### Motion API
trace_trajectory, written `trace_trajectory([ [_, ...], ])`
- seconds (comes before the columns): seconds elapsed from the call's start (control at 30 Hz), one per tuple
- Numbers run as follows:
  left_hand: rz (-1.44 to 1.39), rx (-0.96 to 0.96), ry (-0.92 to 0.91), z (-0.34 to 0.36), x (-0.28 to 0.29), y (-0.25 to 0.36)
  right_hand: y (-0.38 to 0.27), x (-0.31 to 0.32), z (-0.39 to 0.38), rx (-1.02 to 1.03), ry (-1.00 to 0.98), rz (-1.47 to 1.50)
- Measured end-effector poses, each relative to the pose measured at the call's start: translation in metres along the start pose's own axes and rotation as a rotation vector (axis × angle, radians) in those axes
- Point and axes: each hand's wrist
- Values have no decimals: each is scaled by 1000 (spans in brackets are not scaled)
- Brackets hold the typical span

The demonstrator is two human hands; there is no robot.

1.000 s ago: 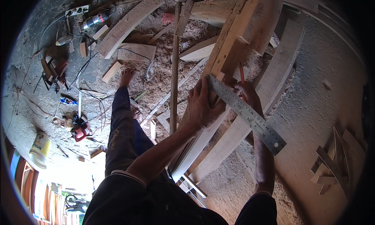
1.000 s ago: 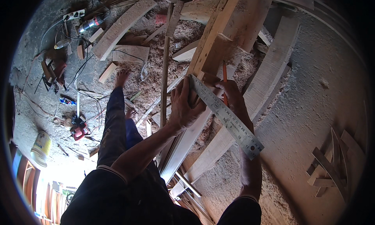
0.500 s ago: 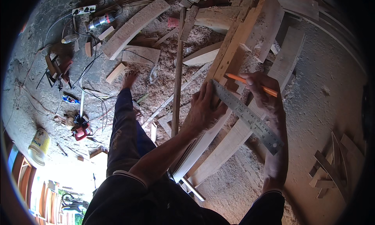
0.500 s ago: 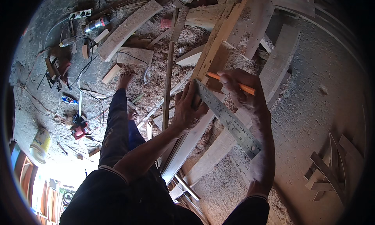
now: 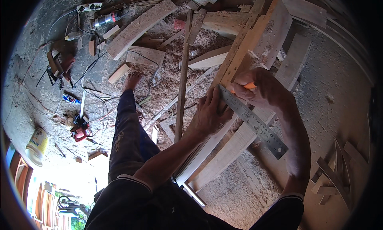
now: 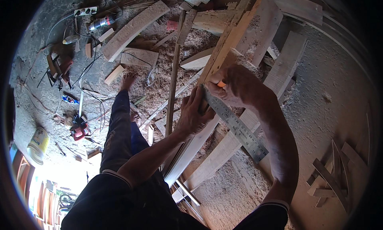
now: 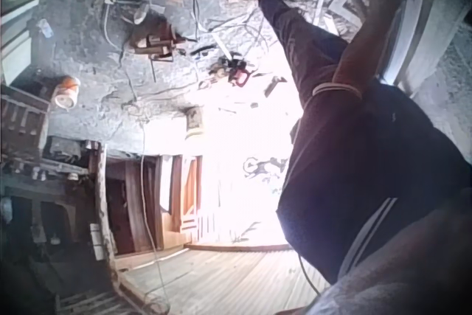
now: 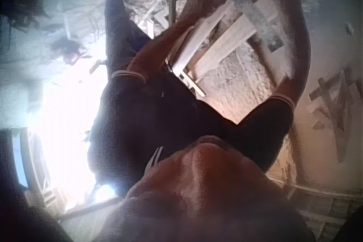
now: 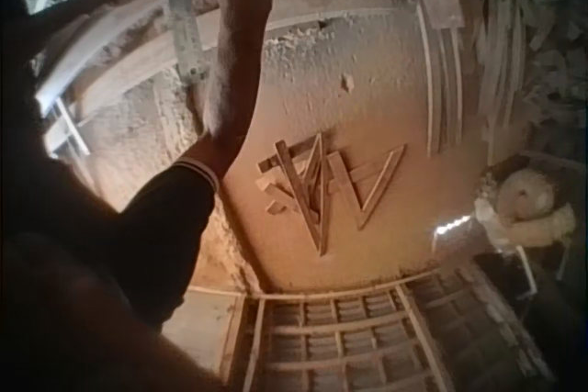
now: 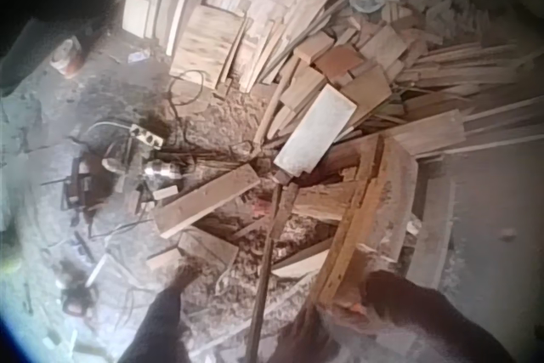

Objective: The person uses a circular saw to cut a long wooden plank, then measures and marks the wood with a square ruler and pencil. They handle several pieces of wood, moving them around the workbench and floor.

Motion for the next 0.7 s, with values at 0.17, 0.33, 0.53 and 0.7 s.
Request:
trace_trajectory([
  [0.17, -15, 0, -41, -1, -2, -4, -16, 18, -32, -323, 93, -308],
  [0.33, 111, -55, 21, 3, -7, -7, -39, -6, -76, -580, -119, 149],
  [0.53, 256, -322, 172, 12, 22, 3, -27, -42, -127, -539, 197, 751],
  [0.7, 259, -501, 327, 29, 66, 3, 29, -80, -115, -250, 1023, 996],
])
Point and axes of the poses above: each hand's wrist, its own z-axis towards the middle knuckle, its own x-axis out of the back of the hand, y = z × x, and after that the axes turned 8 degrees about x, right-handed
